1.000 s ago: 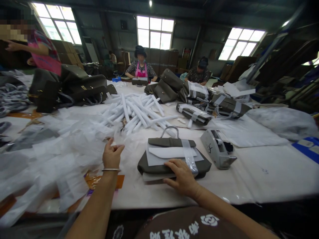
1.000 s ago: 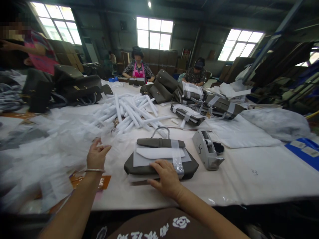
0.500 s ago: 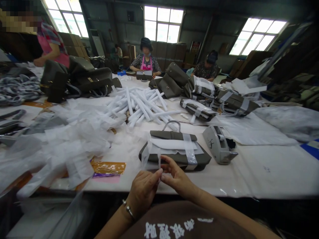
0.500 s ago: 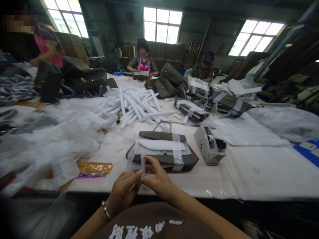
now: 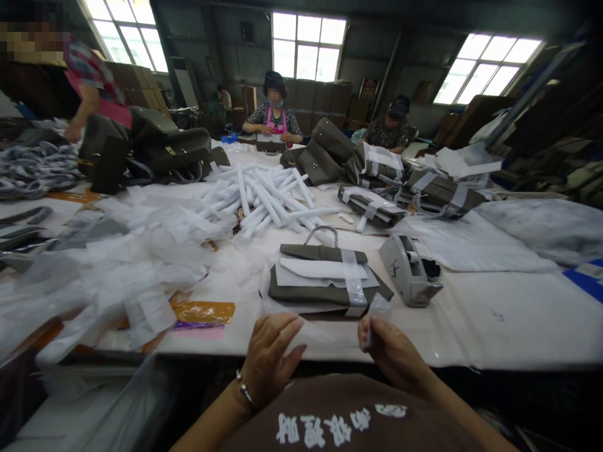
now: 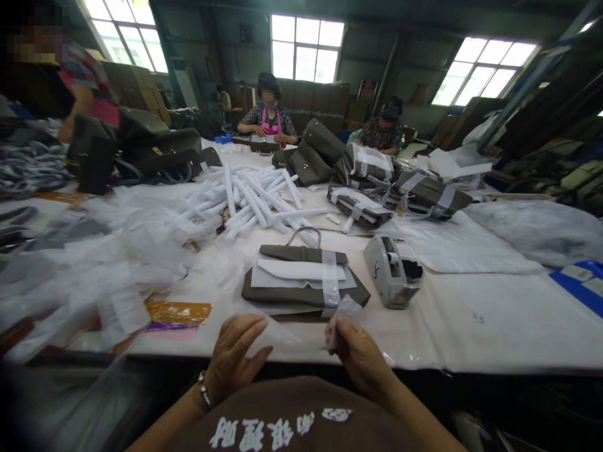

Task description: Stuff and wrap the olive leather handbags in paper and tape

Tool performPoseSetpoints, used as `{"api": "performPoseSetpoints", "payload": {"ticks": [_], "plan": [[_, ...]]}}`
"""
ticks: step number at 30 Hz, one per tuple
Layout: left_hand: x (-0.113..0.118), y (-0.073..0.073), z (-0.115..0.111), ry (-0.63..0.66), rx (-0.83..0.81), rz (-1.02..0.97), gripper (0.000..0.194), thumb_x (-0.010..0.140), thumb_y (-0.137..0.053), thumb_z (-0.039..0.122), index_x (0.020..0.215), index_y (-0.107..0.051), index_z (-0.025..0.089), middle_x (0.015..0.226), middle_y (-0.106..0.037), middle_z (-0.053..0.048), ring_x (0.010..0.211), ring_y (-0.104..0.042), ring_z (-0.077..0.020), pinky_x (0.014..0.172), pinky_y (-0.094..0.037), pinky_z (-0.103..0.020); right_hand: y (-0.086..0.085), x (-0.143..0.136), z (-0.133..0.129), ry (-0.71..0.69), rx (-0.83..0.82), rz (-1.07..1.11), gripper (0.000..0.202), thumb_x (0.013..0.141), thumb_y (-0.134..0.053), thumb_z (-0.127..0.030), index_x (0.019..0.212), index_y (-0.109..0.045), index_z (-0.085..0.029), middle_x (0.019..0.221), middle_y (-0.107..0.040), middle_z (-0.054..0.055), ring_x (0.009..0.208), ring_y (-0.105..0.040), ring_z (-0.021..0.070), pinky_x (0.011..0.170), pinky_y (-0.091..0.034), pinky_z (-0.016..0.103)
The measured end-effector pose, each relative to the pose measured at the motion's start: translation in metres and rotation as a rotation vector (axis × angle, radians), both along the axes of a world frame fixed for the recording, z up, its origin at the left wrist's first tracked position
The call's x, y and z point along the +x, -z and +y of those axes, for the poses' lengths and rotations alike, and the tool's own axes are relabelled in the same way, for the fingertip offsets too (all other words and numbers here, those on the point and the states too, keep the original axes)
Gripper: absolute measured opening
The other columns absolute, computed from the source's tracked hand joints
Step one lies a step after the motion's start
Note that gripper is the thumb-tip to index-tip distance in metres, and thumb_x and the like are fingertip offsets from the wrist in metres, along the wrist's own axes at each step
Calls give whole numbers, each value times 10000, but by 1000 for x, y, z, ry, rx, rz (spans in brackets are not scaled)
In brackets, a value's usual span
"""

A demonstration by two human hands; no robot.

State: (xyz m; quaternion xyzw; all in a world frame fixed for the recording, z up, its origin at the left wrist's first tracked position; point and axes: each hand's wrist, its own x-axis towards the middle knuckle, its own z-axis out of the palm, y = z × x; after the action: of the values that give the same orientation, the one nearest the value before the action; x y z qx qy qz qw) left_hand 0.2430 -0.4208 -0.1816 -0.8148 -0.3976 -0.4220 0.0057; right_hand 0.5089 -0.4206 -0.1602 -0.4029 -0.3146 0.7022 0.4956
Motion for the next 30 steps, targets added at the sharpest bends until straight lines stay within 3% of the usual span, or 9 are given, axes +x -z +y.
{"api": "performPoseSetpoints", "payload": {"ticks": [4, 7, 9, 13, 17, 20, 24, 27, 30], "plan": [[-28, 19, 22, -441, -164, 26, 668, 791, -559, 231, 1391, -274, 162, 1338, -443, -171, 1258, -399, -270, 1016, -364, -442, -5, 36, -1, 242, -62, 135, 166, 801, -640, -327, 773, -586, -173, 764, -557, -9, 672, -527, 90, 586, -477, 197], [-51, 26, 49, -593, -384, 221, 700, 804, -523, 347, 1400, -261, 90, 1463, -263, -211, 1333, -279, -328, 1034, -326, -483, -5, 57, 3, 396, -105, 240, 133, 759, -678, -248, 796, -566, -186, 763, -545, -34, 653, -541, 76, 573, -506, 189], [-63, 25, 68, -564, -509, 358, 682, 820, -487, 428, 1389, -306, 98, 1482, -240, -192, 1339, -267, -335, 1044, -299, -494, -5, 71, 6, 463, -96, 301, 135, 753, -671, -227, 777, -544, -187, 693, -511, -49, 579, -517, 65, 519, -496, 174], [-77, 17, 99, -357, -637, 524, 633, 847, -411, 490, 1380, -342, 156, 1460, -324, -143, 1330, -304, -285, 1050, -285, -460, -5, 94, 10, 550, -99, 325, 105, 771, -618, -224, 752, -520, -191, 583, -442, -61, 465, -454, 59, 427, -461, 152], [-103, 13, 120, -253, -702, 636, 714, 806, -424, 579, 1398, -319, 193, 1465, -324, -123, 1347, -262, -300, 1072, -187, -520, 2, 102, 6, 672, -179, 276, 43, 784, -577, -169, 796, -541, -189, 625, -509, -48, 507, -521, 64, 475, -505, 153], [-141, 11, 132, -355, -737, 684, 707, 794, -423, 592, 1385, -345, 213, 1477, -301, -116, 1352, -245, -309, 1068, -120, -568, 10, 99, -1, 692, -179, 256, 60, 786, -581, -148, 816, -549, -189, 658, -542, -46, 538, -552, 64, 492, -513, 148], [-182, -3, 139, -530, -716, 771, 513, 805, -447, 427, 1265, -508, 207, 1426, -388, -129, 1311, -315, -334, 1032, -183, -573, 22, 92, -9, 662, -200, 211, 85, 788, -605, -148, 849, -564, -192, 714, -589, -47, 591, -590, 64, 538, -537, 150], [-169, -25, 129, -507, -613, 769, 423, 790, -470, 356, 1168, -585, 204, 1349, -489, -122, 1227, -433, -305, 1011, -259, -484, 28, 87, -9, 674, -257, 191, 87, 802, -588, -134, 866, -574, -192, 747, -615, -43, 621, -609, 65, 572, -550, 155], [-126, -45, 115, -465, -634, 550, 429, 846, -377, 479, 1072, -637, 223, 1167, -635, -73, 1086, -549, -259, 923, -361, -375, 30, 81, -6, 671, -299, 190, 95, 803, -588, -131, 880, -582, -187, 747, -620, -37, 613, -609, 66, 561, -545, 156]]}}
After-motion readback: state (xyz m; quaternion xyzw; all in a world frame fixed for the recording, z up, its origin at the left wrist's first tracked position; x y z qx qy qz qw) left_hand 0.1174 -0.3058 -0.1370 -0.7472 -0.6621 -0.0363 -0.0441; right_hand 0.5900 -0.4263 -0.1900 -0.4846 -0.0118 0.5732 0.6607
